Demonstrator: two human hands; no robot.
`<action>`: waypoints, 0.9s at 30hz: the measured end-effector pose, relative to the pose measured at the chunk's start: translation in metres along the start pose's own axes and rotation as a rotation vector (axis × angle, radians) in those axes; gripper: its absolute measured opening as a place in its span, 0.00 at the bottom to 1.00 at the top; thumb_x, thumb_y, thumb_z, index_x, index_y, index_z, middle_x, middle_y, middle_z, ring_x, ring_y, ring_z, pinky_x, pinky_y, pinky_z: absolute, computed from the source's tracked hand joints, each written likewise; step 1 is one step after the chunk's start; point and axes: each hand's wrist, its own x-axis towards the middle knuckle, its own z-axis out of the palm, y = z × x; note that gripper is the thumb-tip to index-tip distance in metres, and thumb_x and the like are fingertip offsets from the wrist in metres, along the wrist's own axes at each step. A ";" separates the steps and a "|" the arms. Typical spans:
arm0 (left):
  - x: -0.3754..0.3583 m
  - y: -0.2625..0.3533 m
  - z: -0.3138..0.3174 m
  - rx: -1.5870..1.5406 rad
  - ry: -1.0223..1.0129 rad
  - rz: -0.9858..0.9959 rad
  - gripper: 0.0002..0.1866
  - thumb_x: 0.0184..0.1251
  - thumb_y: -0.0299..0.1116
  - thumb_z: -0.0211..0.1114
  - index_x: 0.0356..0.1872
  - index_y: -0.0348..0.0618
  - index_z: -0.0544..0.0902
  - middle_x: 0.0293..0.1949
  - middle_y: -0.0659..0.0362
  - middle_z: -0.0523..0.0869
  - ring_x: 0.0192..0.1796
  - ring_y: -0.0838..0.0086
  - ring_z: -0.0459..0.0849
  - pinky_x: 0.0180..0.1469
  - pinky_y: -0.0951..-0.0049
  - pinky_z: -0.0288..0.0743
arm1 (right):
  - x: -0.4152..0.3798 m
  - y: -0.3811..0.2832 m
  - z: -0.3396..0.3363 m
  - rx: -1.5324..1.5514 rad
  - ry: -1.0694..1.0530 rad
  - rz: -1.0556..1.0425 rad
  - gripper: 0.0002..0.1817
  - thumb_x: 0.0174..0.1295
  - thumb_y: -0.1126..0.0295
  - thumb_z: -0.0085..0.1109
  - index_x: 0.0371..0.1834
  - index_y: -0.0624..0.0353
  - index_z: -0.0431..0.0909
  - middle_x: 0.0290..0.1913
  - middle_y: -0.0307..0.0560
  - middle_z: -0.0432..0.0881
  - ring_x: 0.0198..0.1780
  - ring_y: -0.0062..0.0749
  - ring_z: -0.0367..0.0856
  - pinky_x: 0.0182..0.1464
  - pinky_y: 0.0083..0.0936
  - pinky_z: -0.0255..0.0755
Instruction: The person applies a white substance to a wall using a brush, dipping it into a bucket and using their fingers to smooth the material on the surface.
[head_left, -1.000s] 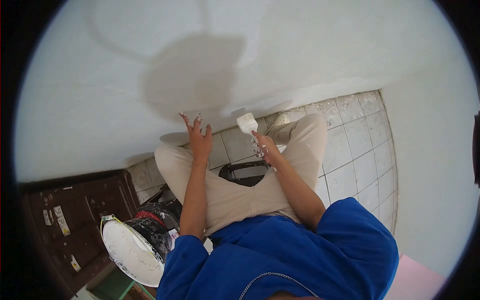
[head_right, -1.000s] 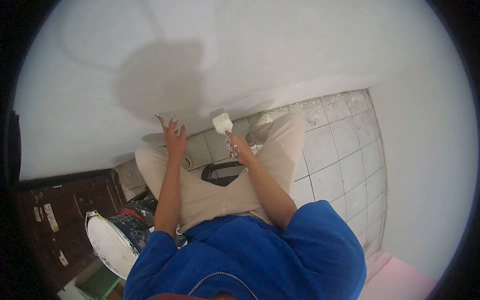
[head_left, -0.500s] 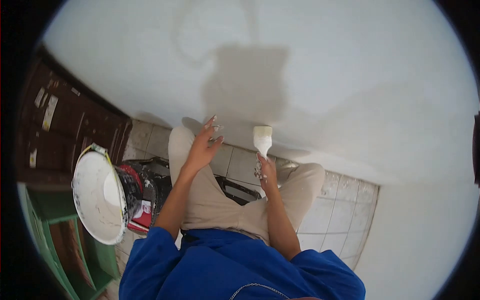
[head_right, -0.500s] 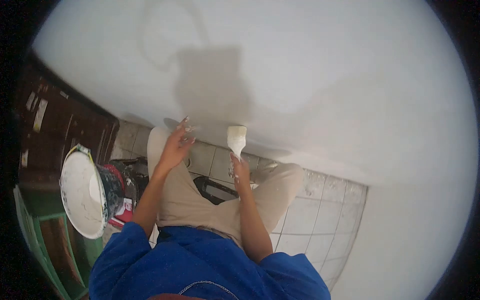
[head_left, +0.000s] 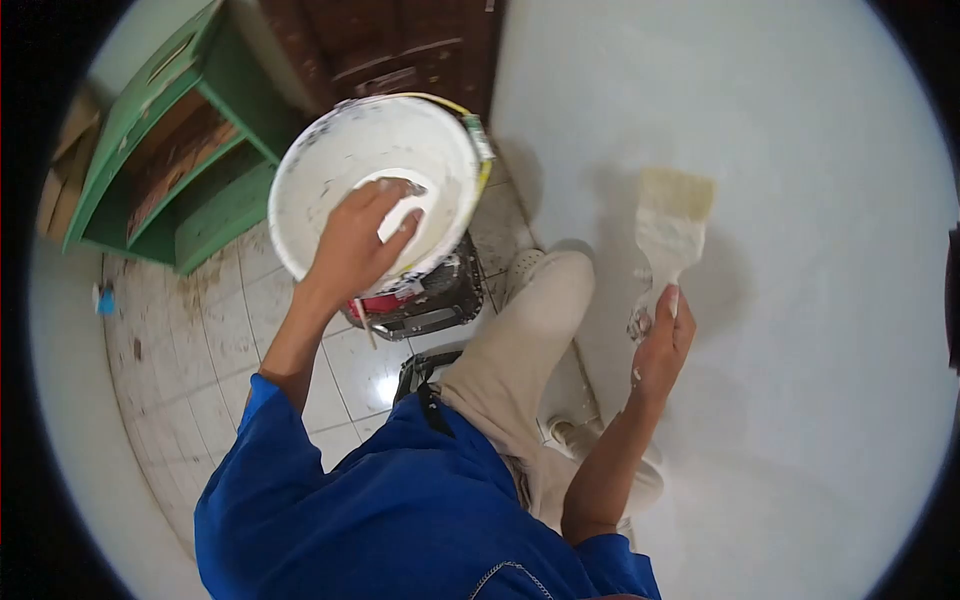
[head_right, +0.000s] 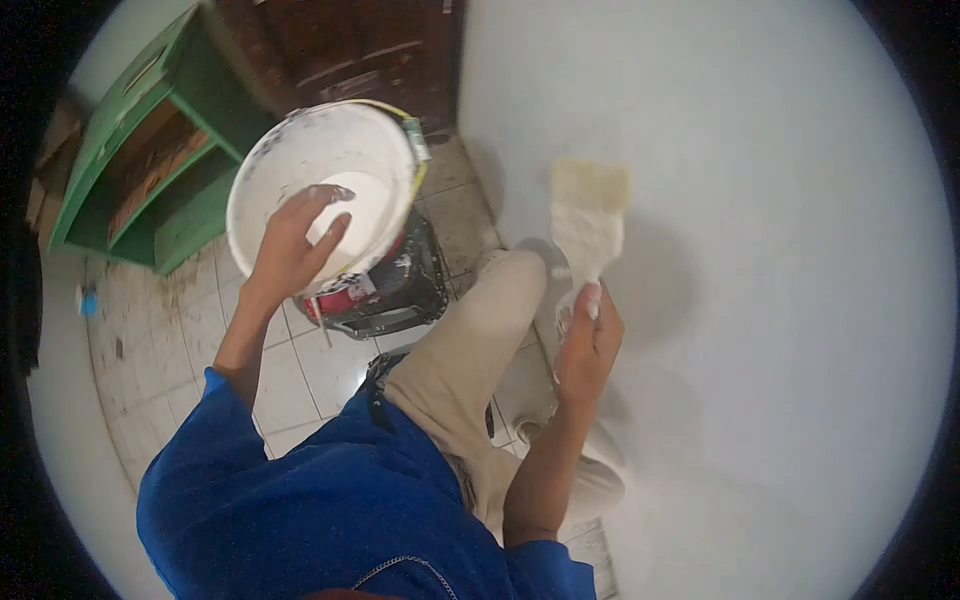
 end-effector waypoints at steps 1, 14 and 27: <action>-0.008 -0.022 -0.002 0.141 0.051 -0.015 0.11 0.61 0.31 0.63 0.42 0.37 0.80 0.41 0.49 0.83 0.43 0.54 0.81 0.47 0.62 0.73 | 0.010 -0.013 0.015 -0.089 -0.099 -0.044 0.19 0.70 0.58 0.49 0.41 0.67 0.77 0.23 0.35 0.70 0.25 0.15 0.62 0.26 0.17 0.56; -0.047 -0.073 -0.018 0.069 0.098 -0.442 0.14 0.63 0.38 0.60 0.42 0.39 0.82 0.39 0.51 0.85 0.41 0.58 0.84 0.43 0.64 0.76 | 0.080 -0.017 0.218 -0.997 -1.012 -0.873 0.11 0.53 0.70 0.58 0.38 0.63 0.80 0.36 0.57 0.82 0.41 0.52 0.80 0.45 0.42 0.74; -0.050 -0.080 -0.017 0.029 0.133 -0.493 0.12 0.62 0.38 0.61 0.39 0.39 0.81 0.36 0.54 0.85 0.36 0.59 0.84 0.38 0.65 0.77 | 0.068 0.024 0.278 -1.462 -1.216 -0.634 0.14 0.48 0.70 0.63 0.39 0.61 0.83 0.39 0.56 0.83 0.42 0.48 0.82 0.47 0.39 0.74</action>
